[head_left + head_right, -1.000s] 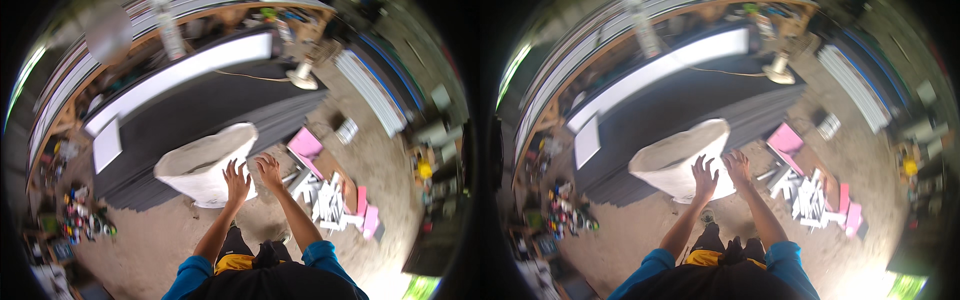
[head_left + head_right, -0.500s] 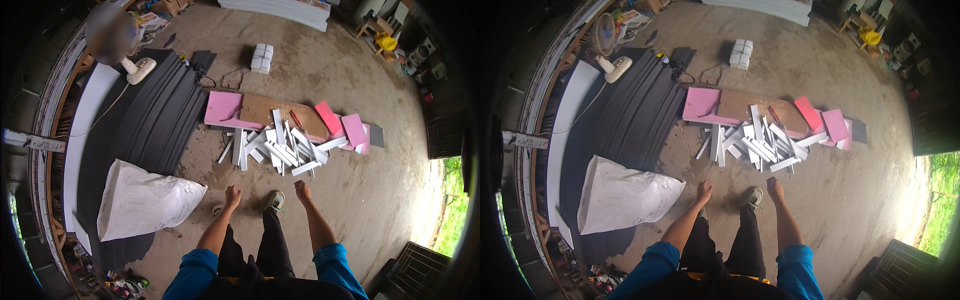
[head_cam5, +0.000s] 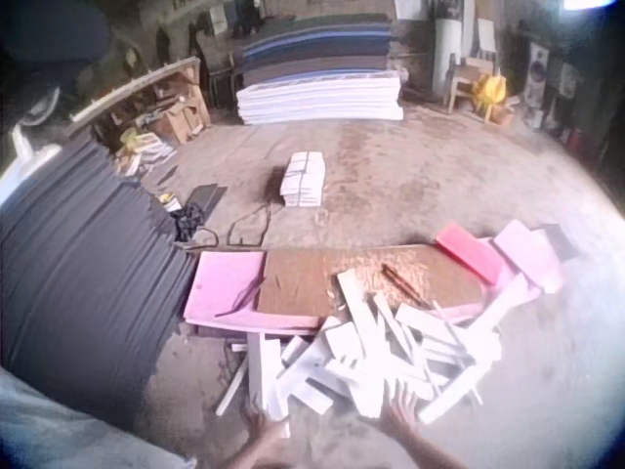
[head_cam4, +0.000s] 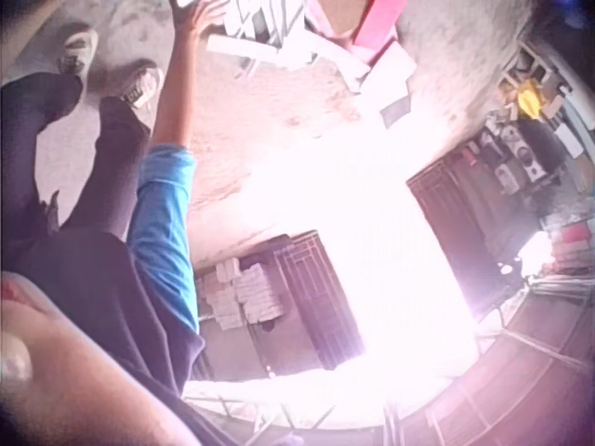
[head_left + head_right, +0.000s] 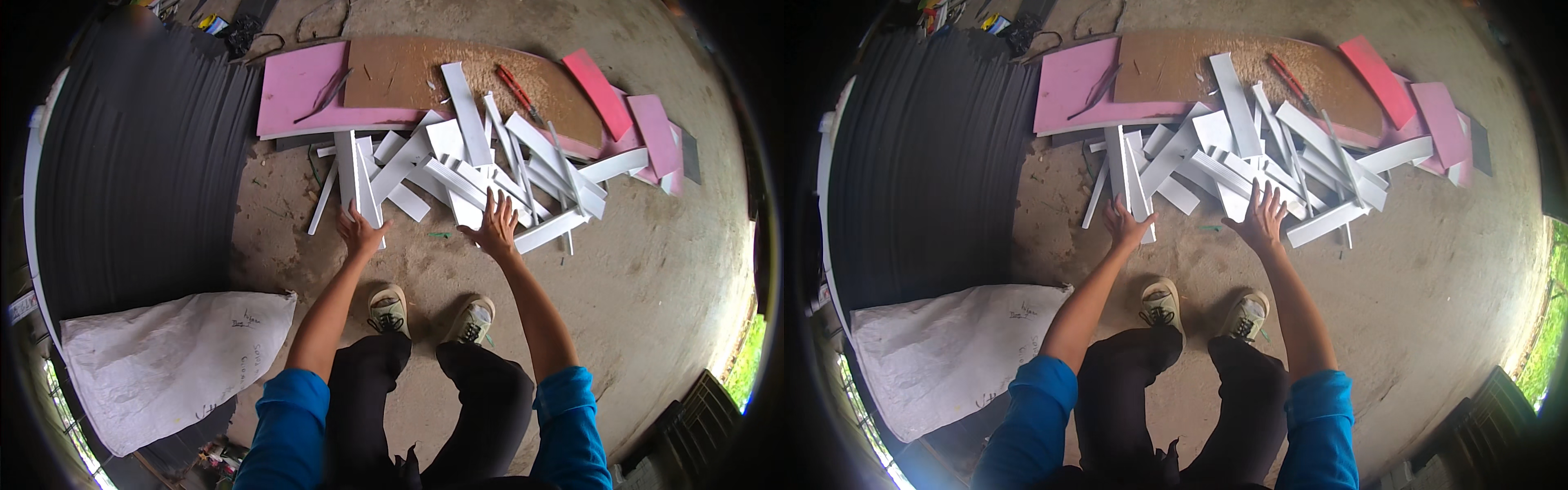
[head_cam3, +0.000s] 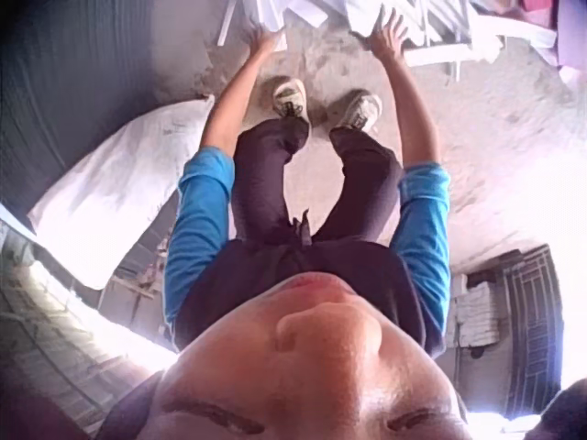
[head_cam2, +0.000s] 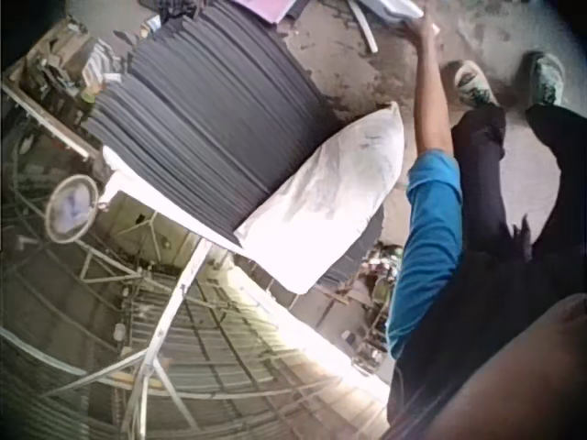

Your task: The person gathers white foam strips from the floor and places them into a white sack. They then pick up pink foam sheets and a cardboard piece, moving them aside within the workshop.

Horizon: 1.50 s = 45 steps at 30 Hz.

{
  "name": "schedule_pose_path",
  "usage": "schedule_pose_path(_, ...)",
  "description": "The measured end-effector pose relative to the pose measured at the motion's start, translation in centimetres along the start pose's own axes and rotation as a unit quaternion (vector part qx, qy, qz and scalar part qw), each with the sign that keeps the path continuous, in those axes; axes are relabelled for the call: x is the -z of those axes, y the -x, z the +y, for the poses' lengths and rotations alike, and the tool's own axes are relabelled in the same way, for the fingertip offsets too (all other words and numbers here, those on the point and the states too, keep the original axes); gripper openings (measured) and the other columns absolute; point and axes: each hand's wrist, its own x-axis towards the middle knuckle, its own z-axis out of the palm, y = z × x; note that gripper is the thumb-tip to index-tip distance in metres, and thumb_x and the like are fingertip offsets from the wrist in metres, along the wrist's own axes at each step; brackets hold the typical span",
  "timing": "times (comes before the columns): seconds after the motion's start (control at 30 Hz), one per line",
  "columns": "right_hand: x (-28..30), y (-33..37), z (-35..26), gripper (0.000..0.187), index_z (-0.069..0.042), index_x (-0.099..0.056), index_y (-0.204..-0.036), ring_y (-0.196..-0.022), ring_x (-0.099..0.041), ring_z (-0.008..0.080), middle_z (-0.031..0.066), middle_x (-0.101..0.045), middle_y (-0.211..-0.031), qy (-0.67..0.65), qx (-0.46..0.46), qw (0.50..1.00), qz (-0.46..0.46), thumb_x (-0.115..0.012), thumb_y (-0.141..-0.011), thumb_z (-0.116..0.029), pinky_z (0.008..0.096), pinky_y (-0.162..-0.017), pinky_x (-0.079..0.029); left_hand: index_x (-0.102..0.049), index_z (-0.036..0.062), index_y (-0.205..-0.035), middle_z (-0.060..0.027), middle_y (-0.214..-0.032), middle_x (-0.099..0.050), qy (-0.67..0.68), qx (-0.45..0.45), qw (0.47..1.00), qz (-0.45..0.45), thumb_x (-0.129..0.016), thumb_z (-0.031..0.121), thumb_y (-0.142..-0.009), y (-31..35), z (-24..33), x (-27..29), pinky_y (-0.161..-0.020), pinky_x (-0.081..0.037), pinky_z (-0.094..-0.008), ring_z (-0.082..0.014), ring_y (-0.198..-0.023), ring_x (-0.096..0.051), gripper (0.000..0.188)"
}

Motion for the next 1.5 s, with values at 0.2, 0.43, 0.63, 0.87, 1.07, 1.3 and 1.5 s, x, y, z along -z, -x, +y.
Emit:
schedule_pose_path(0.2, -7.0, -7.3, -0.7, 0.116, -0.017, -0.003, -0.138, -0.128, -0.003, 0.0465, 0.0226, -0.002, -0.140, 0.013, 0.009, 0.994, 0.111, -0.077, -0.053, -0.043, 0.0687, -0.093, -0.013, -0.003, 0.0202, -0.137, -0.0251, -0.139, 0.003, 0.005, -0.048, 0.998, 0.028, -0.077, 0.055, -0.045, -7.0, -1.6, -4.8, -0.093, -0.015, -0.0665, -0.0448, -0.127, -0.005, 0.123)
schedule_pose_path(0.43, -7.9, -7.5, -0.7, 0.101, -0.017, -0.011, -0.137, -0.118, -0.029, 0.0380, 0.0193, -0.023, -0.132, 0.027, 0.029, 0.981, 0.191, -0.071, -0.055, -0.017, 0.0622, -0.092, -0.022, -0.005, 0.0151, -0.137, -0.0297, -0.134, -0.014, 0.061, -0.157, 0.983, 0.076, -0.080, 0.035, -0.050, -7.8, -1.2, -6.7, -0.094, -0.026, -0.0559, -0.0461, -0.120, -0.024, 0.116)
schedule_pose_path(0.63, -2.3, -6.6, 1.1, 0.074, -0.007, -0.028, -0.127, -0.090, -0.052, 0.0321, 0.0201, -0.050, -0.099, -0.146, 0.054, 0.972, 0.175, -0.060, -0.060, -0.009, 0.0415, -0.078, -0.042, -0.013, 0.0033, -0.133, -0.0269, -0.114, -0.044, 0.109, -0.118, 0.987, 0.029, -0.074, 0.020, -0.056, -7.9, 0.1, -5.4, -0.087, -0.041, -0.0410, -0.0372, -0.103, -0.048, 0.099)
schedule_pose_path(0.87, 6.7, -5.0, 2.3, 0.061, 0.002, -0.039, -0.115, -0.069, -0.053, 0.0177, 0.0097, -0.054, -0.078, -0.445, 0.076, 0.892, 0.030, -0.056, -0.058, -0.011, 0.0274, -0.065, -0.043, -0.037, -0.0072, -0.115, -0.0212, -0.093, -0.057, 0.441, -0.002, 0.894, -0.079, -0.067, 0.023, -0.064, -8.6, 1.4, -1.0, -0.072, -0.049, -0.0366, -0.0276, -0.084, -0.060, 0.066)
schedule_pose_path(1.07, 5.6, -13.8, 1.7, 0.050, -0.002, -0.048, -0.107, -0.082, -0.054, 0.0203, 0.0135, -0.053, -0.089, -0.418, 0.051, 0.898, -0.128, -0.059, -0.063, -0.023, 0.0297, -0.071, -0.044, -0.047, -0.0057, -0.106, -0.0161, -0.093, -0.058, 0.656, 0.118, 0.705, -0.242, -0.068, 0.026, -0.066, -9.9, -0.4, -7.7, -0.072, -0.048, -0.0350, -0.0236, -0.082, -0.058, 0.055)
schedule_pose_path(1.3, -1.2, -17.3, 2.4, 0.113, -0.001, -0.010, -0.134, -0.119, -0.032, 0.0350, 0.0225, -0.025, -0.129, -0.273, -0.042, 0.960, 0.055, -0.076, -0.053, -0.045, 0.0405, -0.096, -0.036, -0.029, 0.0023, -0.124, -0.0216, -0.128, -0.016, 0.232, 0.132, 0.959, 0.094, -0.068, 0.041, -0.067, -4.6, 2.3, -9.6, -0.097, -0.012, -0.0548, -0.0417, -0.119, -0.016, 0.079)
schedule_pose_path(1.5, -3.9, -16.4, 3.8, 0.105, 0.001, -0.022, -0.129, -0.107, -0.048, 0.0298, 0.0217, -0.048, -0.114, -0.313, -0.072, 0.945, -0.057, -0.079, -0.053, -0.042, 0.0380, -0.095, -0.037, -0.028, -0.0031, -0.123, -0.0257, -0.122, -0.029, 0.320, 0.237, 0.914, 0.084, -0.070, 0.053, -0.060, -4.9, 2.8, -10.6, -0.095, -0.023, -0.0518, -0.0415, -0.116, -0.027, 0.094)
